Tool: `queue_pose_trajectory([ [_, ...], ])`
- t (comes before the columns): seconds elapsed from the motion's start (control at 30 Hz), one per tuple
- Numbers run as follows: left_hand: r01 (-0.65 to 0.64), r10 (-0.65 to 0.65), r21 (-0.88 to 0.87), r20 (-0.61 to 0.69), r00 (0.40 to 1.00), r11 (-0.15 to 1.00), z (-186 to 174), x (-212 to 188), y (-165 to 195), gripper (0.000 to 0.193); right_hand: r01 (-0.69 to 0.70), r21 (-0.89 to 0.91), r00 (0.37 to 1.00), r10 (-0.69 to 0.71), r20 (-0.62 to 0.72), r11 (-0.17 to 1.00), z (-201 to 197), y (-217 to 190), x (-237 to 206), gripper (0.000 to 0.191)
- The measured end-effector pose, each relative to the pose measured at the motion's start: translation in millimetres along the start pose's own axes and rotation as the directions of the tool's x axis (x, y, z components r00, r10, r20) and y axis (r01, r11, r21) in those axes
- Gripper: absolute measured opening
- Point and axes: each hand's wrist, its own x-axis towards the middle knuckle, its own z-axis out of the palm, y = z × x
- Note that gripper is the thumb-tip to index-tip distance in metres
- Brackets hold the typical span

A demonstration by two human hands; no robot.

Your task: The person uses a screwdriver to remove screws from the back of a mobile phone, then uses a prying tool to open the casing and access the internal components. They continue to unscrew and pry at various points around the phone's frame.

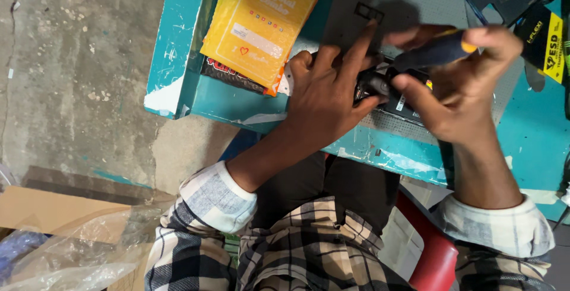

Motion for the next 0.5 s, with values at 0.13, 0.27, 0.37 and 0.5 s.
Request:
queue_pose_trajectory([
  [0.13,0.0,0.0,0.001,0.003,1.0,1.0,5,8,-6,0.103,-0.008,-0.135,0.994,-0.006,-0.109,0.991,5,12,1,0.086],
  [0.27,0.015,-0.014,-0.027,0.031,0.999,1.0,5,11,-12,0.105,-0.051,-0.046,0.995,0.047,-0.085,0.998,4,15,7,0.084],
  [0.37,0.013,-0.013,-0.021,0.034,0.999,1.0,3,13,-16,0.103,-0.026,-0.054,0.998,0.023,-0.052,0.998,4,15,11,0.085],
  [0.5,-0.014,0.013,-0.03,-0.014,1.0,0.999,6,12,-21,0.089,-0.032,-0.181,0.992,0.009,-0.123,0.983,10,23,13,0.089],
])
